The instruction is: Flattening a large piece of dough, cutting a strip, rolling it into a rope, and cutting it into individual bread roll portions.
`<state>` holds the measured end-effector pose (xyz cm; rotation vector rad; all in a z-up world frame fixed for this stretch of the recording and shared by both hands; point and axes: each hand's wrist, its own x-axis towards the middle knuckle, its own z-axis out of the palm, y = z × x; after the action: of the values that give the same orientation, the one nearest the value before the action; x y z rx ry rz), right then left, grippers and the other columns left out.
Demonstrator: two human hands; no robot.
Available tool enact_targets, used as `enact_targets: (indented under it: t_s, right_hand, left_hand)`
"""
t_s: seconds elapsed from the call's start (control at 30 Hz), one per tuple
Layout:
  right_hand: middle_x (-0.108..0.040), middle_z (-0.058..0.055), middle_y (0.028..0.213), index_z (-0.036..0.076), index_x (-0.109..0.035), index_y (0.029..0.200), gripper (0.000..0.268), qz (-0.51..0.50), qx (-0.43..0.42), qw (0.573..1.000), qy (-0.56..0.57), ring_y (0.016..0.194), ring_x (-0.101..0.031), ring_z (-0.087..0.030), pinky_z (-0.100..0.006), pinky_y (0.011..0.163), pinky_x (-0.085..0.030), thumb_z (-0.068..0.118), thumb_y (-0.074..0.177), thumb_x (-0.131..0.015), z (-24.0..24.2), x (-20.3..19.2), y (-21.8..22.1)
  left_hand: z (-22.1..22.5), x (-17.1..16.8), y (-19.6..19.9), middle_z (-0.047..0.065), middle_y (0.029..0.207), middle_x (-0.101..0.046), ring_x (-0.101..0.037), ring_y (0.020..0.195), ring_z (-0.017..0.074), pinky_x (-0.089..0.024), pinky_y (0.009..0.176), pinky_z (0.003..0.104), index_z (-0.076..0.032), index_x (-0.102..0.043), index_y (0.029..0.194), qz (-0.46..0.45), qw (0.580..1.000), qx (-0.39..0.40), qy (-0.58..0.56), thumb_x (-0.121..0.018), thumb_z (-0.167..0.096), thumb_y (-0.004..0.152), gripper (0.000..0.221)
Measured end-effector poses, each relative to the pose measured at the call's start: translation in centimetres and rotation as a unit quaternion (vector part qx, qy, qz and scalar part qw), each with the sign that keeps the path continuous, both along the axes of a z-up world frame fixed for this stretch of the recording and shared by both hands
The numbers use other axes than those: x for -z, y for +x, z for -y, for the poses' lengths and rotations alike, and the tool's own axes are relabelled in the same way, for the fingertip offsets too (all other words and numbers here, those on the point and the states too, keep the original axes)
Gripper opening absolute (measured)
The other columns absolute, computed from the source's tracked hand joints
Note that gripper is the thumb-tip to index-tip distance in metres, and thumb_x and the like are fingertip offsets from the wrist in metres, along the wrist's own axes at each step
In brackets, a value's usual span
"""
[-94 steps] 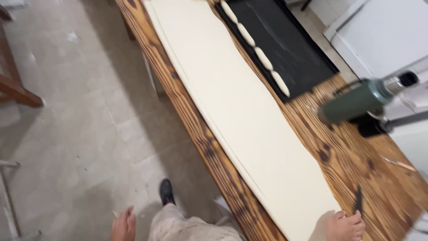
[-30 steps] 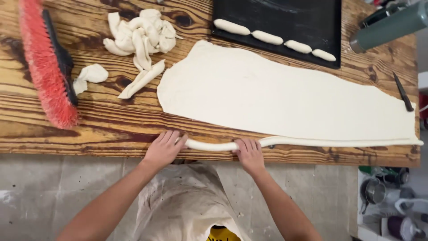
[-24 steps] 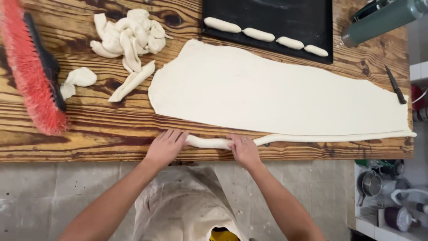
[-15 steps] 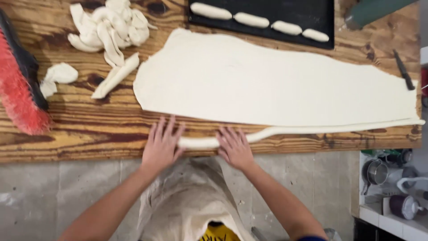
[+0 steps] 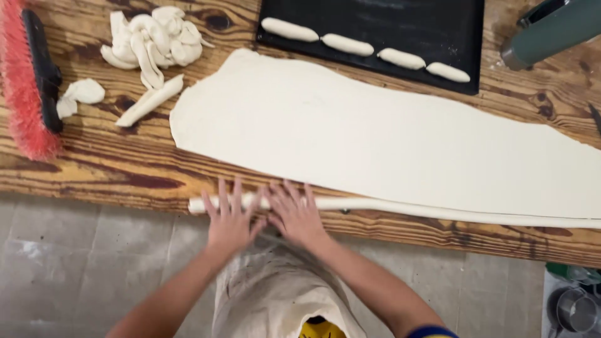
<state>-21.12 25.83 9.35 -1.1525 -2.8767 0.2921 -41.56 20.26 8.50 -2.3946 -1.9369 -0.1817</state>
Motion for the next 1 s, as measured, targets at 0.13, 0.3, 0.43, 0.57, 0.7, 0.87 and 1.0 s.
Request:
enact_targets:
  t_s: [0.13,0.3,0.43,0.57,0.7,0.87,1.0]
  right_hand:
    - [-0.020,-0.004,0.172,0.025,-0.017,0.165,0.068,0.060,0.093,0.989,-0.102,0.158,-0.018,-0.028,-0.067,0.124,-0.006,0.059,0.106,-0.015,-5.2,-1.2,-1.4]
    - [-0.043,-0.013,0.155,0.015,-0.030,0.160,0.064,-0.096,-0.009,0.995,0.039,0.144,-0.041,-0.034,-0.060,0.115,-0.033,0.050,0.107,-0.037,0.3,2.6,3.6]
    - [-0.054,-0.003,0.147,0.020,-0.048,0.151,0.062,-0.065,0.011,0.995,0.070,0.138,-0.050,-0.026,-0.052,0.115,-0.038,0.040,0.094,-0.062,0.3,2.7,10.8]
    - [-0.054,0.007,0.125,0.030,-0.053,0.140,0.052,0.040,0.083,0.993,0.075,0.124,-0.052,-0.018,-0.047,0.109,-0.040,0.051,0.093,-0.062,-2.4,5.5,19.9]
    - [-0.056,0.006,0.112,0.028,-0.054,0.132,0.040,0.046,0.074,0.995,0.048,0.110,-0.062,-0.019,-0.043,0.093,-0.051,0.050,0.099,-0.054,-2.5,6.3,19.3]
    - [-0.063,-0.005,0.097,0.015,-0.057,0.127,0.048,-0.029,0.030,0.999,0.002,0.095,-0.069,-0.025,-0.041,0.081,-0.055,0.055,0.102,-0.050,0.0,1.0,16.5]
    - [-0.063,-0.004,0.120,0.020,-0.058,0.134,0.057,0.073,0.084,0.994,-0.015,0.116,-0.063,-0.027,-0.045,0.095,-0.051,0.058,0.092,-0.061,-1.1,3.8,24.5]
  left_hand:
    - [-5.2,0.4,0.0,0.014,0.171,-0.027,-0.011,0.156,0.0529,-0.005,0.113,0.082,-0.043,-0.037,0.159,0.028,0.996,-0.071,-0.036,-0.034,-0.069,0.097,0.067]
    - [1.8,1.8,1.5,0.004,0.169,-0.032,-0.022,0.158,0.0385,-0.009,0.118,0.075,-0.040,-0.036,0.160,0.048,0.999,-0.017,0.001,-0.034,-0.064,0.097,0.067]
    - [3.8,3.2,4.3,0.009,0.156,-0.047,-0.036,0.152,0.0357,-0.018,0.121,0.072,-0.029,-0.044,0.156,0.008,0.998,-0.011,0.066,-0.042,-0.062,0.097,0.068]
    - [0.3,4.4,9.4,0.006,0.146,-0.054,-0.050,0.139,0.0263,-0.032,0.116,0.060,-0.022,-0.045,0.155,0.017,0.996,0.074,0.055,-0.043,-0.069,0.093,0.078]
    - [-4.1,5.7,10.1,0.004,0.099,-0.054,-0.055,0.086,0.0255,-0.044,0.071,0.042,-0.017,-0.065,0.122,0.039,0.980,0.129,0.144,-0.044,-0.028,0.099,0.033]
    - [-5.3,4.4,5.9,0.001,0.110,-0.057,-0.061,0.101,0.0238,-0.048,0.089,0.040,-0.028,-0.060,0.130,0.035,0.991,0.121,0.049,-0.074,-0.046,0.078,0.057]
    - [-4.8,2.6,11.1,0.005,0.130,-0.057,-0.055,0.119,0.0270,-0.044,0.098,0.050,-0.024,-0.056,0.140,0.013,0.983,0.168,-0.076,-0.064,-0.062,0.082,0.069]
